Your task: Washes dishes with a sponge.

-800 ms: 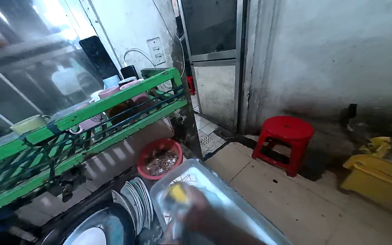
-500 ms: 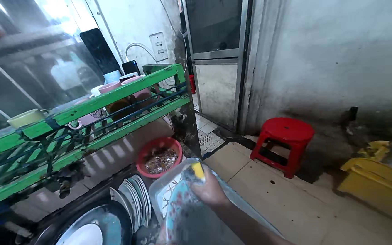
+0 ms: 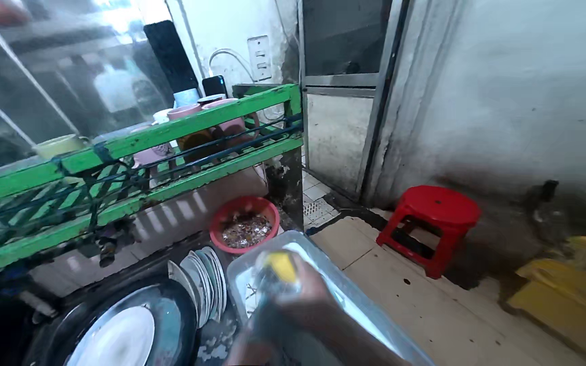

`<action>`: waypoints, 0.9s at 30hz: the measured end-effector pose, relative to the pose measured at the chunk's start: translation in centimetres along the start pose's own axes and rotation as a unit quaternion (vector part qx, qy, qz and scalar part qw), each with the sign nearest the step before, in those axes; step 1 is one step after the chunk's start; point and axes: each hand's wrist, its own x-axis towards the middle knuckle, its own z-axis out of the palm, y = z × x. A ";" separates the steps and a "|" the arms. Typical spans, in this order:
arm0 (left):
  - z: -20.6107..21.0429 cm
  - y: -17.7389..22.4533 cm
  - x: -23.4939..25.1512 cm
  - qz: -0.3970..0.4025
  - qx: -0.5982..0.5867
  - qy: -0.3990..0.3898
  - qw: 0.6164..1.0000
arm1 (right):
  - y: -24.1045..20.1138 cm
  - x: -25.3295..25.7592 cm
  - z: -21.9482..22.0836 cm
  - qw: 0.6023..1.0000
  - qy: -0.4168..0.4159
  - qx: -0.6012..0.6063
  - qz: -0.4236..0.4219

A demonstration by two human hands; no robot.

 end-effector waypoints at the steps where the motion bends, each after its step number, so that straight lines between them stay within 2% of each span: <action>1: -0.1 0.2 0.1 -0.001 0.019 -0.004 1.000 | -0.5 -0.9 1.2 0.992 0.017 -0.019 -0.124; 2: -0.2 0.3 0.1 0.008 0.030 -0.009 0.999 | -0.5 -1.2 2.0 0.978 0.035 -0.017 -0.207; 3: -0.3 0.2 0.3 0.016 0.036 -0.008 0.999 | 0.0 -1.0 2.3 0.974 0.048 0.002 -0.221; 4: -0.2 0.2 0.4 0.016 0.054 0.009 0.998 | 0.7 -0.6 2.0 0.985 0.052 0.032 -0.160; 5: 0.0 0.3 0.2 0.013 0.072 0.034 0.997 | 1.5 0.2 1.3 0.996 0.051 0.063 -0.036; 6: 0.2 0.4 -0.3 0.013 0.088 0.047 0.995 | 2.1 1.4 0.1 0.991 0.051 0.080 0.097; 7: 0.3 0.3 -0.7 0.017 0.102 0.044 0.994 | 2.8 2.5 -0.8 0.979 0.060 0.079 0.176; 8: 0.1 -0.1 -0.7 0.035 0.099 0.035 0.994 | 2.9 2.9 -1.4 0.974 0.067 0.066 0.205; 10: 0.2 0.4 -1.1 0.020 0.094 0.019 0.995 | 1.1 1.8 -1.4 0.988 0.046 0.027 0.146; 12: 0.8 2.5 -1.2 -0.043 0.129 -0.014 0.991 | -0.8 -0.5 -0.2 0.999 0.005 0.011 -0.035; 13: 1.0 3.2 -1.0 -0.051 0.159 -0.035 0.985 | -1.1 -1.1 0.6 0.990 0.005 0.006 -0.143; 14: 0.7 2.9 -0.5 -0.032 0.178 -0.042 0.983 | -1.0 -1.1 1.0 0.980 0.011 0.012 -0.197; 15: 0.5 2.2 0.0 -0.005 0.182 -0.039 0.982 | -0.5 -0.9 1.0 0.983 0.020 0.030 -0.181; 16: 0.6 2.1 -0.2 0.000 0.176 -0.030 0.984 | 0.2 -0.4 0.6 0.993 0.042 0.041 -0.100; 17: 0.8 1.9 -0.4 0.005 0.157 -0.016 0.987 | 0.9 0.6 -0.2 0.996 0.069 0.053 0.020; 18: 0.9 1.6 -0.5 0.005 0.141 -0.005 0.990 | 1.8 2.0 -1.0 0.985 0.099 0.066 0.125; 19: 1.1 1.9 -0.8 -0.008 0.134 -0.002 0.991 | 2.6 3.1 -1.8 0.973 0.121 0.075 0.179; 20: 1.4 2.4 -1.0 -0.022 0.124 -0.004 0.992 | 2.4 3.3 -2.2 0.972 0.126 0.064 0.186; 21: 1.2 2.3 -1.0 -0.029 0.101 -0.018 0.994 | 1.3 2.7 -2.3 0.980 0.119 0.044 0.156; 23: 1.4 3.3 -1.4 -0.064 0.086 -0.034 0.994 | -1.3 0.4 -1.4 0.997 0.075 0.005 0.023; 25: 1.6 4.4 -1.5 -0.082 0.127 -0.053 0.987 | -2.8 -1.2 -0.2 0.995 0.003 0.008 -0.101; 26: 1.5 4.2 -1.2 -0.085 0.146 -0.050 0.984 | -2.6 -1.4 0.1 0.993 0.000 0.016 -0.120; 27: 1.4 3.6 -0.9 -0.082 0.149 -0.038 0.985 | -1.8 -1.3 0.1 0.996 0.025 0.024 -0.088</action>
